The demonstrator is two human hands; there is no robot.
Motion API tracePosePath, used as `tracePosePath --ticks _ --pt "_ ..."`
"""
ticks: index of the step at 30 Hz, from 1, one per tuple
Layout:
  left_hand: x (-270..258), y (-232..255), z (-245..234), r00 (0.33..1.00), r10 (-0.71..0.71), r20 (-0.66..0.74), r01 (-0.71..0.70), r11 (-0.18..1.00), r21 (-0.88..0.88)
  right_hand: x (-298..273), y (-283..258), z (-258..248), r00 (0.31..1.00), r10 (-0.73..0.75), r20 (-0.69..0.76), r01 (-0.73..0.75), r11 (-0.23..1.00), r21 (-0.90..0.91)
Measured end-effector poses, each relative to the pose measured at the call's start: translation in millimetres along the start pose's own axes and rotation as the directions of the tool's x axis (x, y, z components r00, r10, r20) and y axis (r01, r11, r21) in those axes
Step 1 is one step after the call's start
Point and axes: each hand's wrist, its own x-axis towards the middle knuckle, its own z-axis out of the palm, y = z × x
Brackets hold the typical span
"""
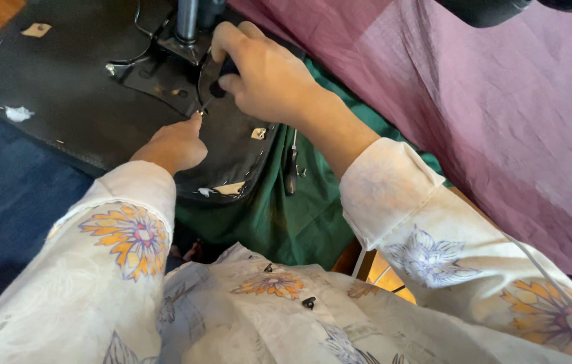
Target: The person uses a screwdriver to loosen and remove screws from the underside of an overturned chair. They remove several screws and place them on the chair base, then continue unscrewing additional fasteners.
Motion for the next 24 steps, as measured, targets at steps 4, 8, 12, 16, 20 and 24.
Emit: tracePosePath --ticks 4,8,12,16,20,24 --pt "-6.5 -1.5 -3.9 1.0 0.013 0.023 -0.013 0.999 -0.03 4.5 -11.1 3.2 0.992 0.12 -0.033 -0.123 0.988 -0.094" --pt "-8.6 -3.7 -4.0 0.999 0.044 0.029 -0.043 0.999 -0.025 6.8 -13.4 3.5 0.997 0.059 -0.04 -0.062 0.995 -0.073" --pt "-5.6 -9.5 -3.5 0.998 0.043 0.05 -0.041 0.999 -0.026 13.4 -12.6 3.9 0.997 0.072 0.012 -0.072 0.997 -0.001" --pt "3.3 -20.5 0.3 0.994 0.107 0.016 -0.107 0.994 -0.04 19.5 -12.9 9.4 0.997 0.041 -0.059 -0.043 0.998 -0.036" --pt "14.4 -23.6 3.8 0.989 0.147 0.013 -0.148 0.989 0.008 26.0 -15.6 18.1 0.99 0.119 -0.071 -0.126 0.986 -0.109" --pt "22.7 -20.5 -3.6 0.993 0.113 0.03 -0.115 0.992 0.049 32.1 -16.2 13.0 0.998 0.036 -0.058 -0.039 0.998 -0.056"
